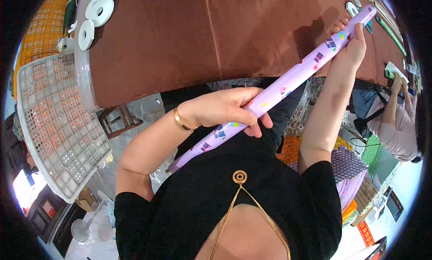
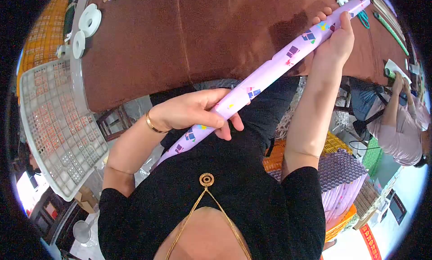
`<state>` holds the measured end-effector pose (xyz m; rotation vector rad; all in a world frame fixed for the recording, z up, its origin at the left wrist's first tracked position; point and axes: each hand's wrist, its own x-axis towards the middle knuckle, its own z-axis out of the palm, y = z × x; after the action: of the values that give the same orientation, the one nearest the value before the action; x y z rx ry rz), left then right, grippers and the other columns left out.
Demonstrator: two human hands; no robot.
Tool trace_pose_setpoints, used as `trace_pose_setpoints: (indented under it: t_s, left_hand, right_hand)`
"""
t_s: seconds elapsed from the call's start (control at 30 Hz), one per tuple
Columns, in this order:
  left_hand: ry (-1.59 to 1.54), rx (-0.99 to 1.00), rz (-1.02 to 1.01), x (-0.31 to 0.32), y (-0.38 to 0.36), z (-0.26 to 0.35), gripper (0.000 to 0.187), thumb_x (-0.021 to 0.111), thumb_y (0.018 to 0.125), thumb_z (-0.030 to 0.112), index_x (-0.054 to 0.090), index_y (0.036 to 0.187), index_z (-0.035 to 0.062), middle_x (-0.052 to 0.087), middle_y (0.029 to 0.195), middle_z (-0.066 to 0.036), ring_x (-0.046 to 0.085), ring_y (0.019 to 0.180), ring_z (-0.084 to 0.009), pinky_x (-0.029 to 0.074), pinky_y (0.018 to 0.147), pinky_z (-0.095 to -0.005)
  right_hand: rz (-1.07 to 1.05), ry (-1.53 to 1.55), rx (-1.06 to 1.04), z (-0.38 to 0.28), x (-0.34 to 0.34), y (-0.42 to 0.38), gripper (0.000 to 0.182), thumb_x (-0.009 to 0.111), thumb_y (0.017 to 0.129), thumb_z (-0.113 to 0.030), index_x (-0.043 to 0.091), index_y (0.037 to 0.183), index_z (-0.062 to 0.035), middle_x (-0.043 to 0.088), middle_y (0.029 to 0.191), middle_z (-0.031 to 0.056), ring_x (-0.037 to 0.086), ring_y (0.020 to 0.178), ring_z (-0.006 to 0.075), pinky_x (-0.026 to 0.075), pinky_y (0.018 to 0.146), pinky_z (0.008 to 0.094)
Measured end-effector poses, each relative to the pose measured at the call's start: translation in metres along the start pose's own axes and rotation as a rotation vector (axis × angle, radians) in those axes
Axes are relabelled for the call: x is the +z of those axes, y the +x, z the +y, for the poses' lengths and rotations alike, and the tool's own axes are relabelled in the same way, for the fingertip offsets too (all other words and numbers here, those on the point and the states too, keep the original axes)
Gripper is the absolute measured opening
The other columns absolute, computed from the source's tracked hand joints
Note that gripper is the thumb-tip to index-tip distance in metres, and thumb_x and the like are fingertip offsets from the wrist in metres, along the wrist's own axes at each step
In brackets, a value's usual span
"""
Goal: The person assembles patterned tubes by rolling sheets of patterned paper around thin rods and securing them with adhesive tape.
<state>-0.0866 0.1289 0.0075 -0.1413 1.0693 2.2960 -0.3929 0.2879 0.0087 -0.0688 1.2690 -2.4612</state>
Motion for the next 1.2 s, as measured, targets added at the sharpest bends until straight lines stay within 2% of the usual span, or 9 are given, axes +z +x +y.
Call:
trace_pose_setpoints:
  t_s: [0.1, 0.17, 0.23, 0.3, 0.47, 0.7, 0.8, 1.0, 1.2]
  left_hand:
    - [-0.045, 0.061, 0.057, 0.0, -0.001, -0.003, 0.043, 0.06, 0.092, 0.016, 0.047, 0.128, -0.0027, 0.068, 0.101, -0.015, 0.069, 0.078, -0.0173, 0.056, 0.072, -0.0278]
    - [-0.065, -0.083, 0.078, -0.007, -0.003, -0.004, 0.047, 0.062, 0.094, 0.025, 0.048, 0.131, -0.0014, 0.068, 0.103, -0.014, 0.069, 0.082, -0.016, 0.054, 0.074, -0.0276]
    - [-0.032, -0.069, 0.102, -0.006, -0.003, -0.001, 0.044, 0.06, 0.097, 0.027, 0.05, 0.129, -0.0013, 0.068, 0.101, -0.013, 0.068, 0.078, -0.0146, 0.054, 0.072, -0.0269]
    - [-0.01, -0.021, 0.067, -0.004, 0.0, 0.008, 0.044, 0.059, 0.097, 0.028, 0.051, 0.129, -0.0015, 0.068, 0.098, -0.013, 0.067, 0.074, -0.0137, 0.054, 0.071, -0.0262]
    - [-0.035, 0.021, 0.1, 0.003, 0.014, 0.028, 0.043, 0.054, 0.098, 0.024, 0.05, 0.131, -0.0032, 0.069, 0.095, -0.015, 0.068, 0.068, -0.0153, 0.055, 0.062, -0.0253]
    - [-0.096, 0.048, 0.063, 0.002, 0.009, 0.02, 0.048, 0.06, 0.094, 0.024, 0.046, 0.131, -0.0029, 0.067, 0.103, -0.018, 0.069, 0.072, -0.0167, 0.057, 0.065, -0.0272]
    - [-0.075, 0.128, 0.006, 0.004, 0.009, 0.016, 0.061, 0.068, 0.088, 0.025, 0.041, 0.135, -0.0026, 0.064, 0.113, -0.018, 0.069, 0.082, -0.017, 0.058, 0.073, -0.0303]
    - [-0.181, -0.004, 0.061, 0.003, 0.005, 0.014, 0.051, 0.06, 0.093, 0.023, 0.044, 0.135, -0.0013, 0.066, 0.108, -0.016, 0.069, 0.078, -0.018, 0.059, 0.073, -0.0308]
    - [-0.129, 0.071, 0.023, 0.003, 0.003, 0.007, 0.051, 0.059, 0.094, 0.027, 0.044, 0.134, -0.0009, 0.067, 0.104, -0.016, 0.07, 0.077, -0.0187, 0.058, 0.071, -0.0297]
  right_hand:
    - [0.045, -0.058, -0.025, -0.002, 0.002, 0.0, 0.032, 0.046, 0.101, -0.027, 0.046, 0.112, 0.0031, 0.05, 0.091, 0.0093, 0.048, 0.076, 0.0197, 0.045, 0.068, 0.0333]
    - [0.095, -0.118, -0.065, -0.005, -0.003, 0.004, 0.033, 0.046, 0.1, -0.028, 0.046, 0.112, 0.0034, 0.049, 0.091, 0.0092, 0.048, 0.077, 0.0196, 0.045, 0.069, 0.0332]
    - [-0.11, 0.052, -0.015, -0.011, -0.02, 0.016, 0.034, 0.046, 0.1, -0.029, 0.046, 0.11, 0.0036, 0.049, 0.091, 0.0088, 0.048, 0.077, 0.0195, 0.046, 0.069, 0.0333]
    - [-0.012, -0.002, -0.059, -0.007, 0.006, -0.002, 0.034, 0.047, 0.1, -0.03, 0.046, 0.109, 0.0033, 0.049, 0.091, 0.0086, 0.048, 0.076, 0.0196, 0.047, 0.069, 0.0329]
    - [-0.148, 0.164, 0.053, 0.02, 0.018, -0.023, 0.03, 0.047, 0.1, -0.027, 0.048, 0.114, -0.0006, 0.051, 0.092, 0.007, 0.049, 0.075, 0.0186, 0.046, 0.066, 0.0324]
    - [-0.114, 0.185, 0.096, 0.017, 0.001, -0.01, 0.033, 0.047, 0.099, -0.027, 0.048, 0.117, 0.0009, 0.051, 0.092, 0.0059, 0.048, 0.074, 0.0176, 0.045, 0.064, 0.0322]
    - [-0.088, 0.152, 0.077, 0.013, 0.008, -0.014, 0.033, 0.048, 0.099, -0.026, 0.048, 0.117, 0.0022, 0.051, 0.091, 0.0066, 0.048, 0.073, 0.0177, 0.045, 0.064, 0.0318]
    - [-0.176, 0.23, 0.123, 0.011, 0.002, -0.01, 0.03, 0.049, 0.099, -0.023, 0.047, 0.115, 0.0026, 0.05, 0.09, 0.0074, 0.047, 0.072, 0.0181, 0.045, 0.064, 0.0319]
    - [-0.251, 0.227, 0.108, -0.002, -0.016, 0.007, 0.031, 0.052, 0.097, -0.026, 0.047, 0.111, 0.0014, 0.049, 0.089, 0.0052, 0.048, 0.073, 0.0171, 0.044, 0.066, 0.031]
